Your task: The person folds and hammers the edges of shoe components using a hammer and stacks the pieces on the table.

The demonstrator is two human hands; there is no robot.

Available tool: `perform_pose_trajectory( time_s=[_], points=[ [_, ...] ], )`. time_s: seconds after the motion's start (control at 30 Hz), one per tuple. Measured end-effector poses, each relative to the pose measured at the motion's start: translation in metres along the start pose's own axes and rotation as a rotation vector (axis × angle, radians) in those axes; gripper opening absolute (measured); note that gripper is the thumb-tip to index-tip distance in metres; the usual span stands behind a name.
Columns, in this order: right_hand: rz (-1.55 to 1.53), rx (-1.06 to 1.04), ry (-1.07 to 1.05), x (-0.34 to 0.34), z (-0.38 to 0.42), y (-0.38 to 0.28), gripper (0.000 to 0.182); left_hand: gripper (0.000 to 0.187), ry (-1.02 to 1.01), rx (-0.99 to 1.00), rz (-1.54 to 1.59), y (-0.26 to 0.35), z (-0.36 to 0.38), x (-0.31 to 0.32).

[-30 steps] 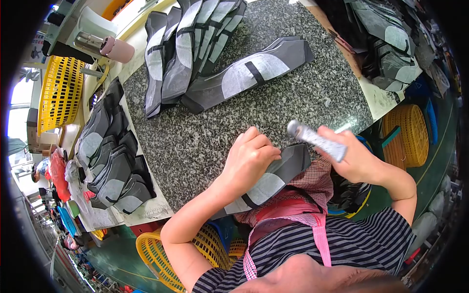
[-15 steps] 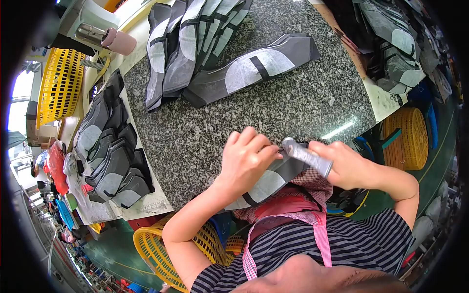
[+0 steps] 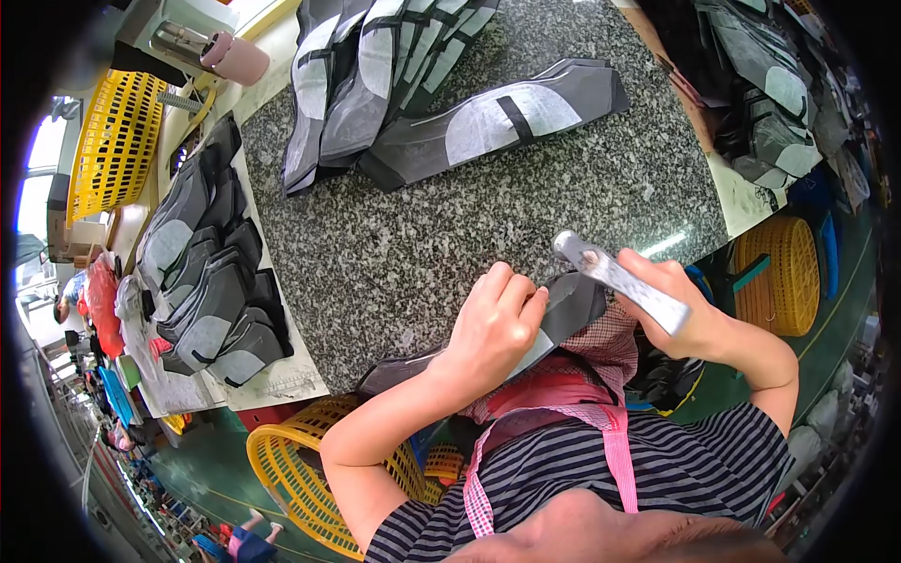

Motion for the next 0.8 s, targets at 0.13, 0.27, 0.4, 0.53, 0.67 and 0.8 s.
perform_pose_trajectory(
  time_s=[0.13,0.27,0.4,0.53,0.67,0.8],
  points=[
    [0.187,0.036,-0.118,0.022,-0.003,0.011,0.019,0.019,0.059,-0.062,-0.028,-0.007,0.0,-0.011],
    [0.124,0.071,-0.108,0.007,-0.009,0.012,0.022,0.015,0.103,-0.244,0.092,-0.021,0.008,-0.016],
    [-0.019,-0.076,0.038,-0.005,-0.003,-0.005,0.027,0.016,0.057,-0.09,-0.008,-0.002,0.01,-0.007],
    [0.079,-0.036,-0.063,0.012,-0.007,0.005,0.023,0.022,-0.08,-0.032,-0.134,0.01,0.009,-0.004],
    [0.003,-0.133,0.068,0.001,0.001,-0.016,0.02,0.03,-0.13,-0.028,-0.274,0.02,0.012,0.003],
    [0.203,-0.051,-0.092,0.026,-0.003,0.003,0.019,0.023,-0.075,-0.311,0.148,-0.018,0.022,-0.014]
  ],
)
Point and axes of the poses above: each hand's wrist, its own z-axis away from the middle knuckle, its own x-axis out of the palm, y = z × x, the point moved 7 cm from there along -z, towards the middle knuckle, and after that the axes turned 7 degrees about x, right-handed, at the moved point
